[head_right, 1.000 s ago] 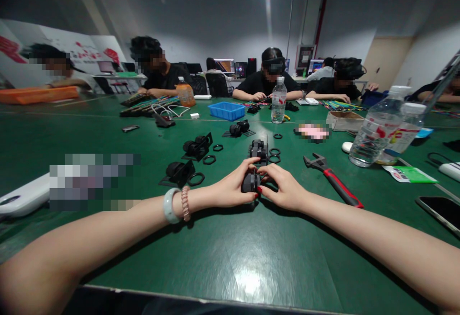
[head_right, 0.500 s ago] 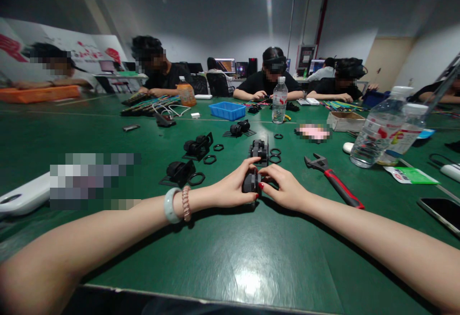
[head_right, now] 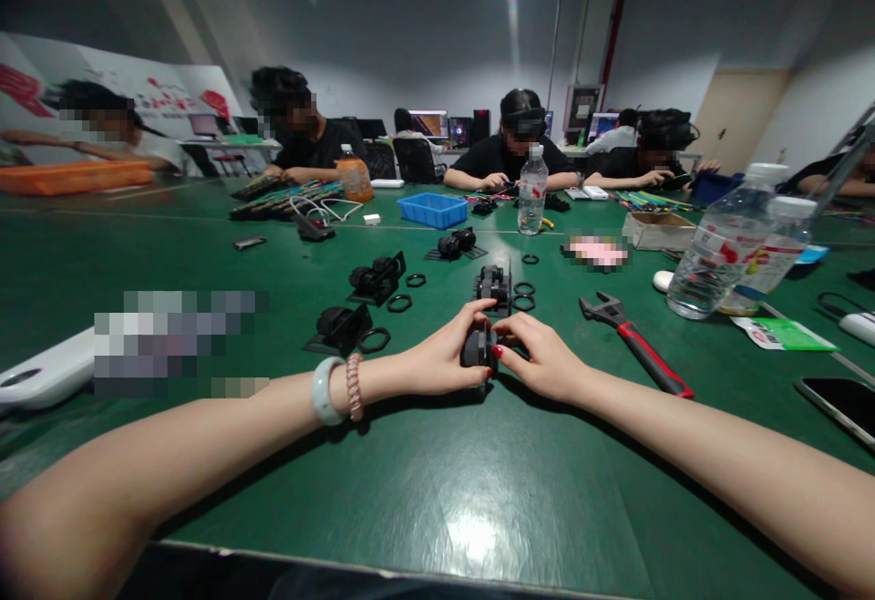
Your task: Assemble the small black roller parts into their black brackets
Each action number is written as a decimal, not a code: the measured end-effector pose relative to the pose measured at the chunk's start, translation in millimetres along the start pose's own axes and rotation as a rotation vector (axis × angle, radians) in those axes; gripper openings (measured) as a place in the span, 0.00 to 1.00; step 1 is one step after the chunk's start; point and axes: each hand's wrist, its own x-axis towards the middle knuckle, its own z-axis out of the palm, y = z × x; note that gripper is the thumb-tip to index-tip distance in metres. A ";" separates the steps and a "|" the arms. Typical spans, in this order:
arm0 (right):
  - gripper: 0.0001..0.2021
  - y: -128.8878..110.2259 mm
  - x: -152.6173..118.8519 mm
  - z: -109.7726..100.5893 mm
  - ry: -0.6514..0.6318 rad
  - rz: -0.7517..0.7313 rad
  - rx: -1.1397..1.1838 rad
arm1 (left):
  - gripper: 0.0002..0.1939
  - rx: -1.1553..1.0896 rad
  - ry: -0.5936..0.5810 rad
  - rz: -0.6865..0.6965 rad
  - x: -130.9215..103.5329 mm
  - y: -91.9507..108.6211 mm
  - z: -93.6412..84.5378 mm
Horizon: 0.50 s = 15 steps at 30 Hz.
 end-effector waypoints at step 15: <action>0.26 -2.8 -2.5 2.5 0.018 -0.141 0.023 | 0.40 -0.029 -0.014 0.031 -0.3 -2.5 -0.9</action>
